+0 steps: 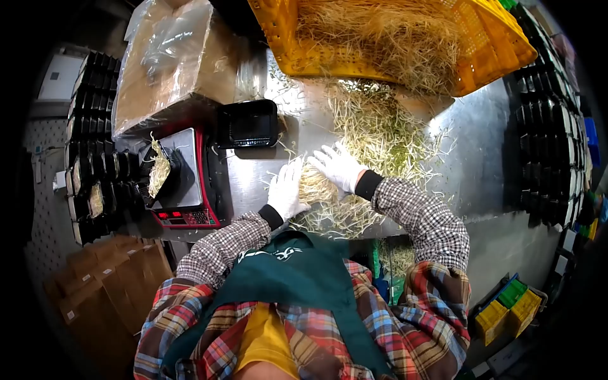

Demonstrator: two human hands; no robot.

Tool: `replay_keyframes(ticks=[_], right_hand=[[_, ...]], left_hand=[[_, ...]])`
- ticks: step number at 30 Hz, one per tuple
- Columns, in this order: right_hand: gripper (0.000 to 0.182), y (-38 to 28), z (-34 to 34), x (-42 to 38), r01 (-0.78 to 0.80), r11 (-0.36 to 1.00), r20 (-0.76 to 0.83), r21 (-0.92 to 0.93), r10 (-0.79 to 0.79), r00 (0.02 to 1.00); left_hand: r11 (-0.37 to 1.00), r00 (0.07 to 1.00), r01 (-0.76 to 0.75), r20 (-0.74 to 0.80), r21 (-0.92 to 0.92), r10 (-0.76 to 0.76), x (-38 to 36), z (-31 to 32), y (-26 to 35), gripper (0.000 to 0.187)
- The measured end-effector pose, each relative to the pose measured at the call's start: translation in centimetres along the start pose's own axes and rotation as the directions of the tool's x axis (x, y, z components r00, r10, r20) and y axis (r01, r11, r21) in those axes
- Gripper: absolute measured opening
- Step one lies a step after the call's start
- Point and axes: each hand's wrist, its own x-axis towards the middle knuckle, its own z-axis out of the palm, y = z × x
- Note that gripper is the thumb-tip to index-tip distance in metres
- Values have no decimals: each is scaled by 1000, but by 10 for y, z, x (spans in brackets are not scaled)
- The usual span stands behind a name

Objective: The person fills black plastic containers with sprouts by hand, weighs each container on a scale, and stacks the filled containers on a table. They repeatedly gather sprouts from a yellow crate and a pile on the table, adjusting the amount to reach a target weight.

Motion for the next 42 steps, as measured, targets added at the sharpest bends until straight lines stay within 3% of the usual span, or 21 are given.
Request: replay_keyframes(ticks=[3, 7, 11, 14, 15, 17, 18, 19, 20, 21, 23, 24, 25, 28, 31, 32, 35, 36, 39, 40, 42], right_hand=[[83, -6, 24, -11, -40, 999, -125, 10, 41, 991], [38, 4, 27, -16, -21, 969, -239, 248, 82, 968], [35, 17, 12, -16, -219, 863, -289, 456, 376, 880], [61, 12, -20, -8, -312, 547, -5, 777, 502, 865], [74, 8, -17, -4, -245, 568, -56, 786, 460, 886], [102, -4, -1, 4, -111, 604, -157, 789, 374, 914], [129, -14, 5, 7, -300, 668, -19, 681, 425, 905], [135, -29, 10, 12, -325, 748, -119, 579, 472, 874], [128, -49, 15, 12, -430, 783, -162, 449, 545, 823], [122, -71, 3, 13, -530, 788, -218, 314, 603, 767], [113, -90, 11, 22, -563, 786, -283, 257, 618, 733], [108, -94, 17, 26, -579, 783, -317, 228, 622, 716], [106, -91, 28, 28, -494, 786, -226, 373, 593, 773], [101, -92, 46, 27, -242, 781, -239, 576, 444, 863], [96, -102, 32, 6, -366, 865, -373, 342, 483, 792], [95, -100, 32, 3, -387, 870, -401, 306, 486, 776], [93, -91, 34, 6, -415, 826, -289, 380, 533, 795], [69, -88, 41, 12, -456, 801, -286, 387, 575, 766], [36, -65, 52, 10, -341, 905, -301, 253, 409, 862], [16, -63, 31, -2, -301, 918, -334, 258, 377, 864], [21, -42, 31, -27, -396, 863, -223, 312, 472, 853]], left_hand=[[999, 987, 21, 161, -49, -13, -2, 9, -2, 81], [989, 955, 130, 278, -66, -106, 0, 10, -19, 47], [953, 983, 182, 80, -243, -167, -17, -4, -44, 48], [609, 900, 437, 321, -663, -296, -12, -9, -33, 59], [437, 931, 345, 243, -831, -274, -12, 30, -39, 64], [-208, 630, 691, 718, -692, -296, -8, -16, -8, 58], [-3, 618, 771, 750, -637, -237, -7, -18, -11, 60], [209, 591, 804, 784, -556, -188, -5, -20, -19, 63], [413, 553, 789, 819, -455, -152, -4, -22, -24, 65], [567, 642, 697, 734, -440, -220, -4, -37, -19, 70], [821, 806, 483, 521, -305, -280, -3, -81, -4, 81], [924, 992, 101, 108, -369, -65, -11, -35, -27, 96], [977, 993, -122, -26, -177, 119, -2, -35, -30, 111], [973, 940, -223, 279, 64, 198, 19, -38, -39, 128], [987, 910, -157, 384, -26, 155, 24, -36, -50, 135], [975, 915, -218, 358, 47, 187, 24, -36, -51, 106], [994, 871, 19, 490, -106, 36, 28, -9, -61, 65], [995, 913, -11, 404, -103, 52, 22, -1, -66, 42], [945, 852, 214, 520, -246, -58, 19, 10, -80, 38], [983, 905, 59, 425, -176, 21, 11, 11, -85, 35], [994, 905, -17, 420, -108, 61, -2, -3, -96, 34]])
